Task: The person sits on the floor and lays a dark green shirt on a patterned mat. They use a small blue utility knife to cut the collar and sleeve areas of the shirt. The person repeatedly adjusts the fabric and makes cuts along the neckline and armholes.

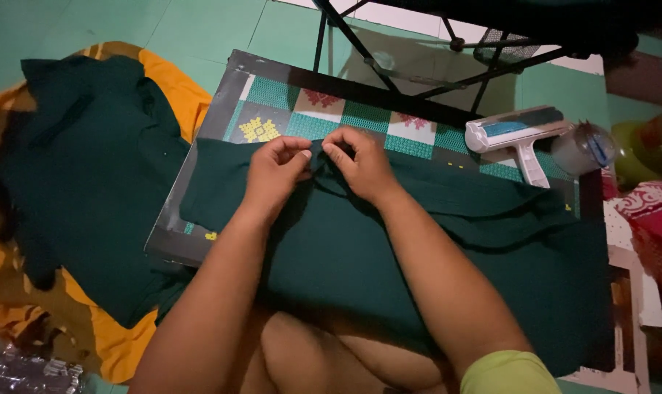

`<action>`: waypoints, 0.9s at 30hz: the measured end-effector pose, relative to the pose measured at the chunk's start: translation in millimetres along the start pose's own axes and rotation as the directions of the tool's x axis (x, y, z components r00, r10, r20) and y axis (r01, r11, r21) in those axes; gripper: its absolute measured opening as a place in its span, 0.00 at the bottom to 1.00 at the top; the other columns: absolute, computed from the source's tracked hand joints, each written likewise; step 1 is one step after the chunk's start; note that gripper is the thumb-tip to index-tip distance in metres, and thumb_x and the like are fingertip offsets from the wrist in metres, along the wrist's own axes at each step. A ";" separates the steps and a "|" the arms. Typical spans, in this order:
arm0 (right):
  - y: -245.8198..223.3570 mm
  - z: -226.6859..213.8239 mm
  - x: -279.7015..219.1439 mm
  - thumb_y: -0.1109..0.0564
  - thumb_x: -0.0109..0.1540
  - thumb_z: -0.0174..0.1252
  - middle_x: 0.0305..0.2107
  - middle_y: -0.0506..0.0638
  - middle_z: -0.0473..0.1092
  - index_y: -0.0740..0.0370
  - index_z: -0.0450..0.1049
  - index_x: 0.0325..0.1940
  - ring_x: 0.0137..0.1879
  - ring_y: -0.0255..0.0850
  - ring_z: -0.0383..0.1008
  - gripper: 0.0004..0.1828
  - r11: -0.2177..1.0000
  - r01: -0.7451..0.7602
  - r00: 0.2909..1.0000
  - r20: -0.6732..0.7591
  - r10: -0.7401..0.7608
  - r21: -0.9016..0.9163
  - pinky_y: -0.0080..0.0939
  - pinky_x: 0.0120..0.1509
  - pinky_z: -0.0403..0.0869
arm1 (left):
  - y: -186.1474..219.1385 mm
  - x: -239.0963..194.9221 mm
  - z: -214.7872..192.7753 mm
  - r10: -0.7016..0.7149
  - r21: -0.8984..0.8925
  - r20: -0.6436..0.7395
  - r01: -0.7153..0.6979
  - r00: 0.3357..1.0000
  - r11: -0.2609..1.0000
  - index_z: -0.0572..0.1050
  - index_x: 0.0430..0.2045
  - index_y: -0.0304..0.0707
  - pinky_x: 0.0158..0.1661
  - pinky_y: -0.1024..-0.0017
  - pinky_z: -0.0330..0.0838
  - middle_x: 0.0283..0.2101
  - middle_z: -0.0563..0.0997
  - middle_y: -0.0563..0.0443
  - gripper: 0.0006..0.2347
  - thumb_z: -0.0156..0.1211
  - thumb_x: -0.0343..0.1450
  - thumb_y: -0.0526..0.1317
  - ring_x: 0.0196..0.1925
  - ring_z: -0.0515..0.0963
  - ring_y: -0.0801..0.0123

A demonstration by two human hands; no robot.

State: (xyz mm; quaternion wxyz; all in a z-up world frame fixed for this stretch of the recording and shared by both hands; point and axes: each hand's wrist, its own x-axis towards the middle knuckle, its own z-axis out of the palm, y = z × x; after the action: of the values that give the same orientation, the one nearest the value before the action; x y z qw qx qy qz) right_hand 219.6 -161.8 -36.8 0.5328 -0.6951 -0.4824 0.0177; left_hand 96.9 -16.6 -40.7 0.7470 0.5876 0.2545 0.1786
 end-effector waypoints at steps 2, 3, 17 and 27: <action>-0.8 -0.5 -0.6 0.57 0.68 0.60 0.29 0.58 0.76 0.59 0.80 0.42 0.40 0.65 0.77 0.05 0.998 -0.061 0.998 0.019 0.061 0.029 0.50 0.45 0.72 | 6.1 -5.2 2.9 0.080 0.176 -0.007 -0.077 0.997 0.981 0.83 0.41 0.38 0.30 0.64 0.85 0.34 0.83 0.36 0.07 0.63 0.72 0.34 0.33 0.86 0.50; -0.6 0.7 -1.0 0.57 0.68 0.60 0.29 0.58 0.76 0.59 0.80 0.42 0.40 0.65 0.77 0.05 0.998 -0.059 0.998 0.013 0.059 0.026 0.50 0.45 0.72 | 2.4 -2.2 0.8 0.084 0.176 -0.001 -0.083 0.996 0.981 0.83 0.41 0.38 0.30 0.64 0.85 0.34 0.83 0.36 0.07 0.63 0.72 0.34 0.33 0.86 0.50; 7.5 4.3 -4.8 0.53 0.66 0.62 0.28 0.58 0.77 0.56 0.79 0.41 0.43 0.66 0.76 0.06 0.970 -0.242 0.970 0.043 0.240 0.030 0.54 0.47 0.75 | 11.9 -18.4 16.4 0.328 0.658 0.093 -0.305 0.940 0.688 0.84 0.39 0.46 0.36 0.59 0.78 0.37 0.83 0.45 0.07 0.67 0.70 0.41 0.36 0.80 0.45; 9.2 7.7 -2.5 0.53 0.65 0.63 0.29 0.59 0.77 0.56 0.78 0.41 0.44 0.64 0.77 0.05 0.974 -0.221 0.974 0.034 0.223 -0.054 0.56 0.48 0.75 | 7.7 -23.1 26.3 0.409 0.803 0.101 -0.317 0.907 0.505 0.80 0.35 0.49 0.35 0.53 0.76 0.37 0.78 0.46 0.05 0.62 0.70 0.44 0.42 0.78 0.40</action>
State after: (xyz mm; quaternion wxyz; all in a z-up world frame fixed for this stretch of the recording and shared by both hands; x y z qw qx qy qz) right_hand 220.1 -157.6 -48.3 0.5002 -0.7572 -0.4126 0.0787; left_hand 94.0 -48.5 -24.5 0.3311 0.8902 0.2161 0.2262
